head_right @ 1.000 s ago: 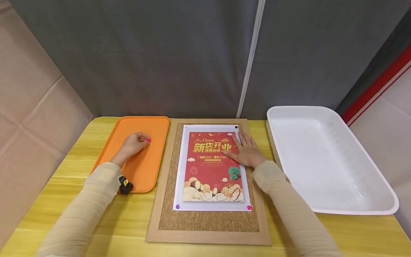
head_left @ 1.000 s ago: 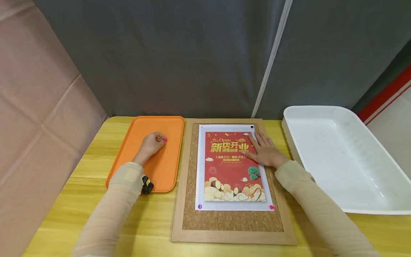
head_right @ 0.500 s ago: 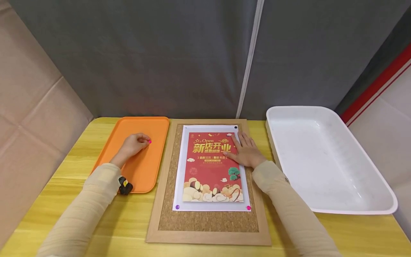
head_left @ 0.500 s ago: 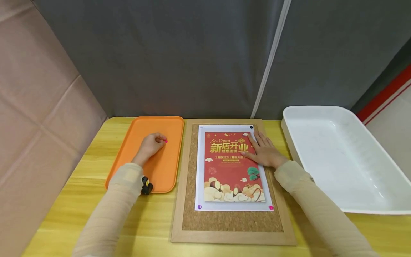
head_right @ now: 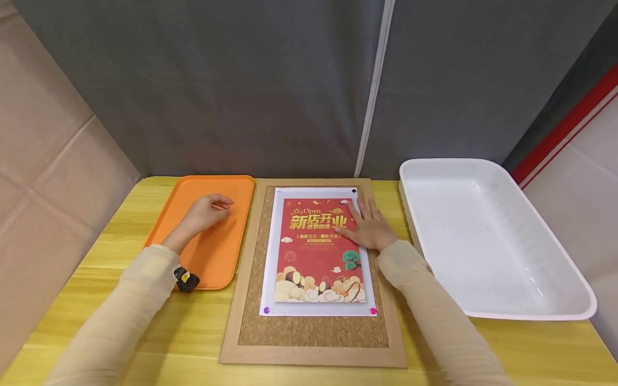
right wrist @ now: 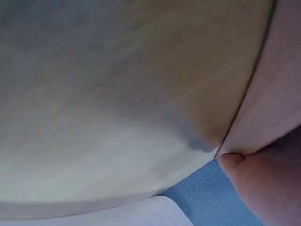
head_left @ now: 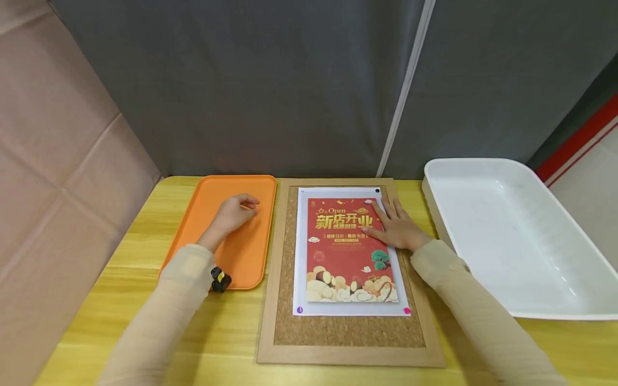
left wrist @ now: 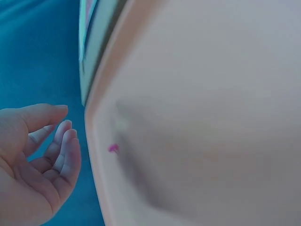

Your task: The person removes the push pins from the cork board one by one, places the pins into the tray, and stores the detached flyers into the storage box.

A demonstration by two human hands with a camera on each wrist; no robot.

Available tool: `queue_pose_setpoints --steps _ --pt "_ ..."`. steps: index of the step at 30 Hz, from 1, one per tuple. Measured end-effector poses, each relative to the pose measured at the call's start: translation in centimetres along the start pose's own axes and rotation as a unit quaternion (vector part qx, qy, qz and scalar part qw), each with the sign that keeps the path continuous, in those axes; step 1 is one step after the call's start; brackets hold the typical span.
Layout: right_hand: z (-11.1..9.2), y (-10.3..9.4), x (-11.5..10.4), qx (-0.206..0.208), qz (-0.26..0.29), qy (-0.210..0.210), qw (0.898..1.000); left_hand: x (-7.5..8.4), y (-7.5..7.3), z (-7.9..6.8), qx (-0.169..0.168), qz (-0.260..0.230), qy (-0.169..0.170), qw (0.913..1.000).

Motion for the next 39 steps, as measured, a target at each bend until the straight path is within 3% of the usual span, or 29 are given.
queue_pose_setpoints --steps 9,15,20,32,39 --pt "0.1 -0.1 -0.6 -0.014 0.011 0.010 1.000 3.0 1.0 -2.9 -0.056 -0.009 0.039 0.9976" --pt "0.0 0.0 -0.6 -0.013 0.011 0.014 1.000 4.8 2.5 -5.1 -0.108 -0.021 0.080 0.9907" --pt "-0.2 0.0 -0.4 -0.009 0.011 0.012 1.000 5.6 3.9 -6.8 -0.153 -0.002 0.091 0.9839" --pt "-1.7 -1.2 -1.4 0.022 0.017 0.001 1.000 5.3 5.6 -9.6 -0.225 0.026 0.101 0.9687" --pt "-2.7 -1.4 -1.3 0.029 0.017 -0.012 0.999 4.7 6.2 -11.1 -0.272 0.049 0.114 0.9541"
Point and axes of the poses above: each hand's wrist, its own z-axis towards the middle knuckle, its own y-axis out of the palm, x = y × z, the point moved 2 cm from there along z, towards the middle knuckle, and after that the axes turned 12 degrees about -y, right-handed, at the moved point
